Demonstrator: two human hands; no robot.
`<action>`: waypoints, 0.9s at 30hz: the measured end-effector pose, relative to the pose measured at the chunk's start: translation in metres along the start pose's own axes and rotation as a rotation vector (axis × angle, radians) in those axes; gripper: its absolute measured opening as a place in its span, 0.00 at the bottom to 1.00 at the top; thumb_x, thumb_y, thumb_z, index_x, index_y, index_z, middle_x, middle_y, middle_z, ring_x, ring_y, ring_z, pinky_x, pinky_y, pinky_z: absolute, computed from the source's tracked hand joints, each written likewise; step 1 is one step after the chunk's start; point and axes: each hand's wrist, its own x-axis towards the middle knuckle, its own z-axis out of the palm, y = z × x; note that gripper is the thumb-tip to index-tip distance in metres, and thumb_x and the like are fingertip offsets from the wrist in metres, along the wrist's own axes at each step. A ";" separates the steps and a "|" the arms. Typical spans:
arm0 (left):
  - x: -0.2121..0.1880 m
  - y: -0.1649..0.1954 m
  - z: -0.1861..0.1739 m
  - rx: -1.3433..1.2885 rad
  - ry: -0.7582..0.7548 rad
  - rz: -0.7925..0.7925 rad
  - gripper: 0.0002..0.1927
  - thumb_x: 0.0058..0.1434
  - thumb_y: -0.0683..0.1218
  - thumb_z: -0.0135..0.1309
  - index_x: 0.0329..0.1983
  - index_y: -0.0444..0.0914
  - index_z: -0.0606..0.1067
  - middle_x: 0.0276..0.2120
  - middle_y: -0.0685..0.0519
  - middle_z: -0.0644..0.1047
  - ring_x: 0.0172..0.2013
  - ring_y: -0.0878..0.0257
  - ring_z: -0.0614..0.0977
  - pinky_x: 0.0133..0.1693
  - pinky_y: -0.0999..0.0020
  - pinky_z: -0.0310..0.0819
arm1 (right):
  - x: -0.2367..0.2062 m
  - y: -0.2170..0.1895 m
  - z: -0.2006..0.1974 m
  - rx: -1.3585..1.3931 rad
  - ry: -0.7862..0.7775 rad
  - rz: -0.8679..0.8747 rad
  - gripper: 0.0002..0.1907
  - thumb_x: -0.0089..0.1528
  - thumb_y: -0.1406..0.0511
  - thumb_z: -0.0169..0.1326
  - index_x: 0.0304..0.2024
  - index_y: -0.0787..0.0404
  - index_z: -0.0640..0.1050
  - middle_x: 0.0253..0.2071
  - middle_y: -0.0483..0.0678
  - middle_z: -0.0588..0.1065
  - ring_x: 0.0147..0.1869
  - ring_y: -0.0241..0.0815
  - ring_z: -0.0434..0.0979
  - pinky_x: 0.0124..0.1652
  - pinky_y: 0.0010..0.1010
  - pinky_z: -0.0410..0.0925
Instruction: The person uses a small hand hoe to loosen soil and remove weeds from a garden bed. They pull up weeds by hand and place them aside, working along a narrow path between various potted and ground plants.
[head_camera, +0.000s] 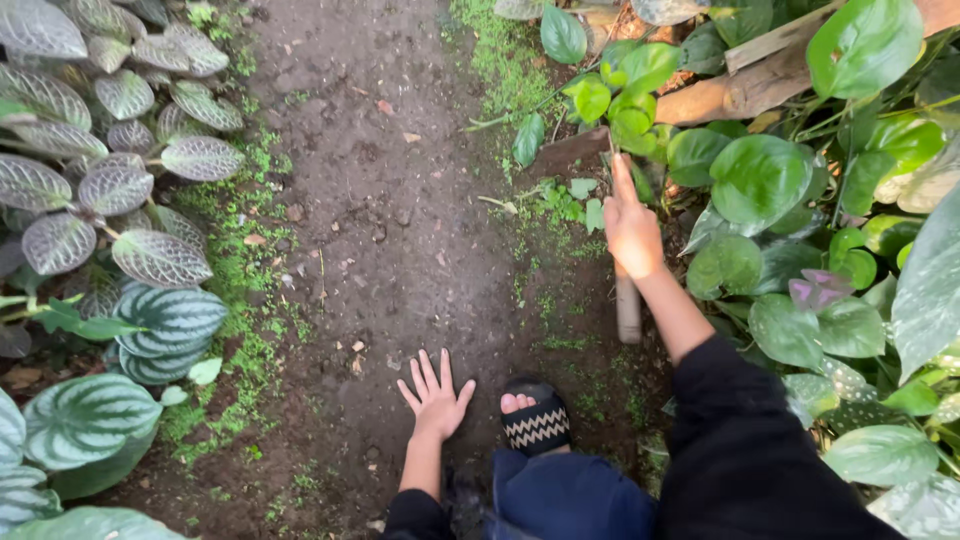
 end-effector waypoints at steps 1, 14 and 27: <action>0.000 0.000 0.000 -0.007 0.004 0.000 0.48 0.66 0.73 0.37 0.80 0.51 0.36 0.77 0.43 0.27 0.76 0.44 0.27 0.67 0.33 0.15 | 0.002 0.001 0.000 -0.047 -0.058 -0.052 0.38 0.68 0.64 0.49 0.79 0.41 0.54 0.32 0.68 0.77 0.34 0.69 0.77 0.39 0.56 0.70; 0.006 0.002 -0.002 -0.064 -0.075 -0.011 0.49 0.65 0.73 0.38 0.80 0.52 0.33 0.77 0.44 0.24 0.75 0.45 0.24 0.66 0.33 0.13 | 0.021 -0.026 -0.017 0.102 -0.294 0.114 0.37 0.66 0.63 0.46 0.77 0.38 0.55 0.33 0.66 0.79 0.26 0.58 0.78 0.34 0.47 0.72; 0.004 0.008 -0.004 -0.133 -0.092 0.018 0.48 0.66 0.73 0.37 0.80 0.53 0.34 0.77 0.45 0.25 0.76 0.45 0.24 0.66 0.33 0.12 | 0.004 -0.015 -0.022 -0.018 -0.357 0.104 0.40 0.67 0.65 0.43 0.80 0.41 0.50 0.31 0.63 0.80 0.24 0.48 0.79 0.33 0.37 0.76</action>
